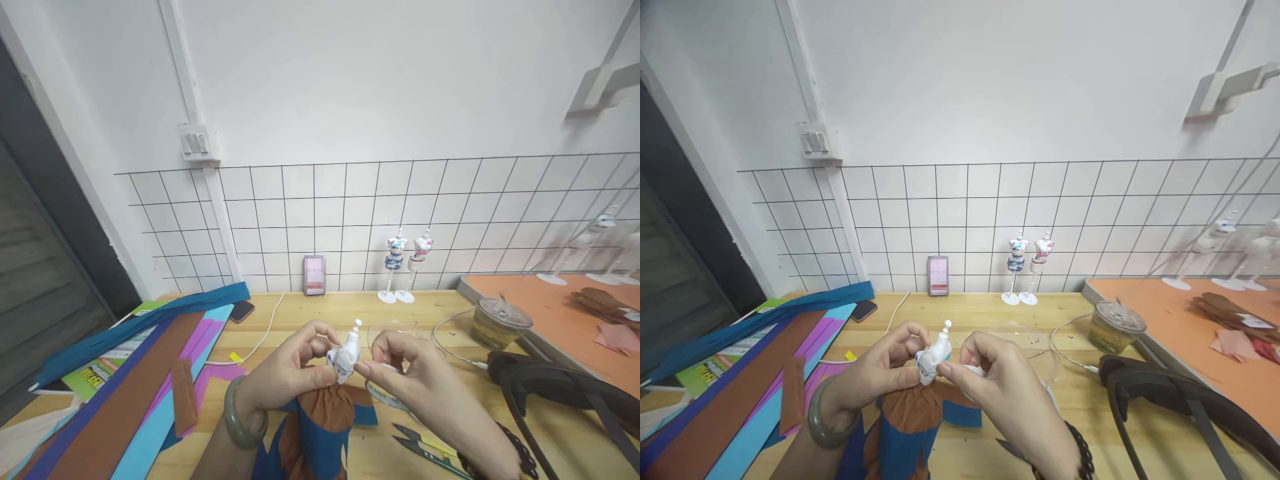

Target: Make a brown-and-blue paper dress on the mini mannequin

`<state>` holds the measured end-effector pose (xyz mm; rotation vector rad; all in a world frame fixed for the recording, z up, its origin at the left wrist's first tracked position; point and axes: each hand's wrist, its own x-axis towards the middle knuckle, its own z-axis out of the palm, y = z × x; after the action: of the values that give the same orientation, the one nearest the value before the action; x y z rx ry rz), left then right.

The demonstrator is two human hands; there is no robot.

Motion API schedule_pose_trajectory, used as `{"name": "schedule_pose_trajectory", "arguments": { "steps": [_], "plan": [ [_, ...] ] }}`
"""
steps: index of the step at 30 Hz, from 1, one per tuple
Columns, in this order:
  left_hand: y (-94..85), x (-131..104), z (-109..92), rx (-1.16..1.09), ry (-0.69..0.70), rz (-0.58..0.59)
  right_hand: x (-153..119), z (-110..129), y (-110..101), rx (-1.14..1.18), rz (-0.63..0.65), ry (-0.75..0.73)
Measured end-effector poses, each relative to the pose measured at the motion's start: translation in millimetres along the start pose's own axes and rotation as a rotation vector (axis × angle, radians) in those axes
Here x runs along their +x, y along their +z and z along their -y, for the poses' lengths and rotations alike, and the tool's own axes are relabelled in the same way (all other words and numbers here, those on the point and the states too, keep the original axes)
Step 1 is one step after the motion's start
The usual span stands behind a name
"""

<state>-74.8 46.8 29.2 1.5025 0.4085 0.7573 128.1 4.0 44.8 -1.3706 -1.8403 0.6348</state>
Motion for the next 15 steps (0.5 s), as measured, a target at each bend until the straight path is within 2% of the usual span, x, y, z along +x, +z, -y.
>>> {"name": "schedule_pose_trajectory", "arguments": {
  "steps": [5, 15],
  "plan": [
    [0.5, 0.4, 0.3, 0.020, 0.007, -0.010, 0.7, -0.8, 0.6, 0.003, -0.008, 0.009],
    [0.3, 0.0, 4.7, 0.046, 0.010, -0.020, 1.8, -0.2, -2.8, 0.260, 0.067, 0.029]
  ]
}}
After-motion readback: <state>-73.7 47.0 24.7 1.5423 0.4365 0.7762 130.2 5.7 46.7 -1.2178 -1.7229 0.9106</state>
